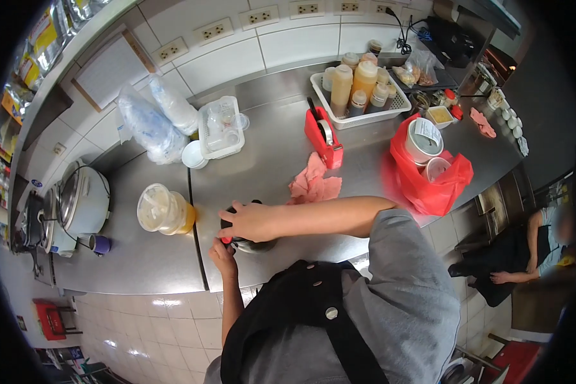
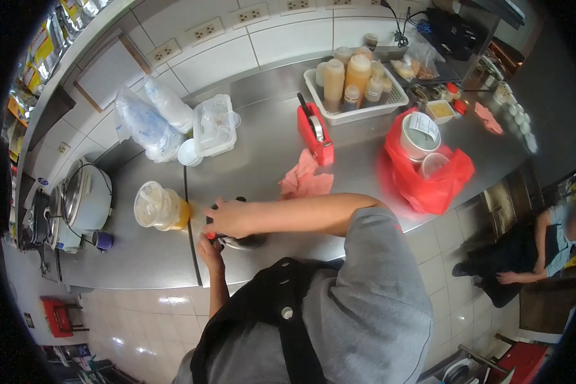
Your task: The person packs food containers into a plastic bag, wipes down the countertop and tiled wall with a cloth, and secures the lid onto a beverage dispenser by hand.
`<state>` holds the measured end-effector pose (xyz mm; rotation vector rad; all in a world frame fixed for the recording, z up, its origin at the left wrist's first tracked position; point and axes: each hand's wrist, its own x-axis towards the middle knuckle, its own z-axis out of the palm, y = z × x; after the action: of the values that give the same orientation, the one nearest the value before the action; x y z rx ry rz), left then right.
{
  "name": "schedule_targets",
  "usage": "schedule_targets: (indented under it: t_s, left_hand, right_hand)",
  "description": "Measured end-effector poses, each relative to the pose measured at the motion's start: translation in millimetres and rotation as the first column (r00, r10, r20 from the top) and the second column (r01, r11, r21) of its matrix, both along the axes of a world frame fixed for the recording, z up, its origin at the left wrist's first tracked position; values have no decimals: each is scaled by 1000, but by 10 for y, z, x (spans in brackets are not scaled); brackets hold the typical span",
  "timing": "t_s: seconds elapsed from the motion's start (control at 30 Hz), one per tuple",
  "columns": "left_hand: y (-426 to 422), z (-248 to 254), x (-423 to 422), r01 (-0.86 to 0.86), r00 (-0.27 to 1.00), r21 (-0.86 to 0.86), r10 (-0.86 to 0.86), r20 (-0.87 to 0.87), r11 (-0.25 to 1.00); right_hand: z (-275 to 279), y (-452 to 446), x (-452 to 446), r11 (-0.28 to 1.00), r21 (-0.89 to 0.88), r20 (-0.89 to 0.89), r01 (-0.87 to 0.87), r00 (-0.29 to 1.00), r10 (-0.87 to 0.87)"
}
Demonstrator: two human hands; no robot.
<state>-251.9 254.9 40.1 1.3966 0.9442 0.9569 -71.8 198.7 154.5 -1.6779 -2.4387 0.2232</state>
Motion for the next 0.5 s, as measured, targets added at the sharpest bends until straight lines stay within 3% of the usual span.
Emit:
schedule_targets:
  t_s: [0.07, 0.3, 0.4, 0.5]
  left_hand:
    - [-31, 24, 18, 3, 1000, -14, -3, 23, 1000]
    - [29, -52, -33, 6, 999, -3, -6, 34, 1000]
    - [55, -128, -19, -27, 999, 63, 30, -44, 998]
    - [27, -19, 29, -3, 999, 74, 5, -36, 997]
  right_hand:
    - [199, 81, 154, 957, -166, -19, -236, 971, 236]
    - [475, 88, 160, 956, -183, -118, -228, 971, 209]
    - [446, 136, 162, 964, -127, -115, -234, 969, 220]
    - [372, 132, 135, 945, -223, -36, -238, 971, 236]
